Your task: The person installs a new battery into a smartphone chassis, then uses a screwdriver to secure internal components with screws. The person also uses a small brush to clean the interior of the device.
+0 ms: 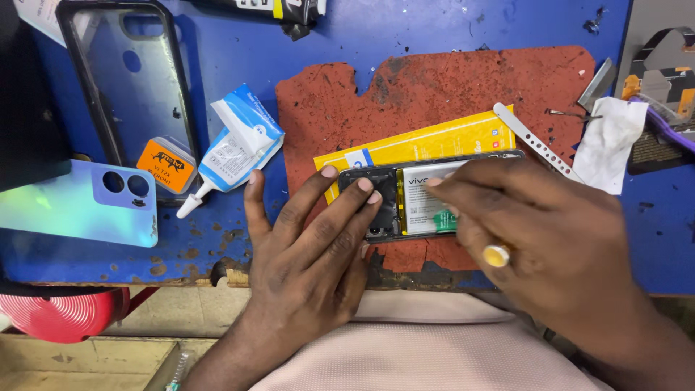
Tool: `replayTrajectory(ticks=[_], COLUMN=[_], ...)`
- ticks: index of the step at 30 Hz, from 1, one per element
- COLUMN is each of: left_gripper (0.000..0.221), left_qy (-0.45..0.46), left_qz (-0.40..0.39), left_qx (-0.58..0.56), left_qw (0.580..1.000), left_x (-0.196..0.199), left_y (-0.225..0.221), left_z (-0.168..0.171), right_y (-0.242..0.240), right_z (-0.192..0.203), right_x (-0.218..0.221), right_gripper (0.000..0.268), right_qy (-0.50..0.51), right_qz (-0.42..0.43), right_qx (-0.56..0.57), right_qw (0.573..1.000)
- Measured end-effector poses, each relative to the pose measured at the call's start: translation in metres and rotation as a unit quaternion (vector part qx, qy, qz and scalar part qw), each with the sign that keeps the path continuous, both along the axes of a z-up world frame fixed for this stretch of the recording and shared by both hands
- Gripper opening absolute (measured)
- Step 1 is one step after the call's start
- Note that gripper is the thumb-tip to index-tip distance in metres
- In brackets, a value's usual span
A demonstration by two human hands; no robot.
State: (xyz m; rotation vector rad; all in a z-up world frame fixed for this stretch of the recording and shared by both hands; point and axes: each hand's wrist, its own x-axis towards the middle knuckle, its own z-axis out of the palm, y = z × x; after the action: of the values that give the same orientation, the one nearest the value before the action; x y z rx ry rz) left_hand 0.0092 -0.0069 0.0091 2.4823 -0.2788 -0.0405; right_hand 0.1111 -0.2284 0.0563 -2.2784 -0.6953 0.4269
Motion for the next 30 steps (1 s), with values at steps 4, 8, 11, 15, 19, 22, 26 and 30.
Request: replayTrajectory(ticks=[4,8,11,15,19,22,26,30], left_gripper=[0.050,0.048,0.049,0.050,0.050,0.051,0.050,0.050], left_qy=[-0.002,-0.005,-0.007,-0.004,-0.001,-0.001,0.002,0.004], left_qz=[-0.001,0.000,-0.003,-0.005,-0.011,-0.012,-0.015,-0.016], left_qx=[-0.002,-0.008,-0.009,-0.011,-0.018,-0.022,-0.028,-0.033], left_qw=[1.000,1.000,1.000,1.000,1.000,1.000,0.999,0.999], left_x=[0.000,0.000,-0.001,-0.002,-0.004,-0.005,-0.005,-0.006], left_y=[0.000,0.001,0.002,0.004,0.005,0.006,0.007,0.007], left_z=[0.000,-0.001,-0.002,-0.003,-0.004,-0.006,-0.008,-0.008], right_y=[0.003,0.007,0.014,0.024,0.030,0.034,0.036,0.038], right_z=[-0.007,-0.008,-0.008,-0.010,-0.016,-0.017,-0.020,-0.021], right_x=[0.004,0.011,0.019,0.033,0.044,0.049,0.053,0.057], right_gripper=[0.034,0.045,0.027,0.016,0.017,0.018,0.018,0.020], right_qy=[-0.069,-0.100,-0.096,-0.125,-0.121,-0.098,-0.059,-0.038], right_qz=[0.088,0.124,0.096,0.121,0.181,0.203,0.200,0.211], right_qx=[-0.064,-0.058,-0.045,-0.040,-0.069,-0.082,-0.103,-0.102], right_qw=[0.992,0.986,0.990,0.984,0.974,0.971,0.973,0.971])
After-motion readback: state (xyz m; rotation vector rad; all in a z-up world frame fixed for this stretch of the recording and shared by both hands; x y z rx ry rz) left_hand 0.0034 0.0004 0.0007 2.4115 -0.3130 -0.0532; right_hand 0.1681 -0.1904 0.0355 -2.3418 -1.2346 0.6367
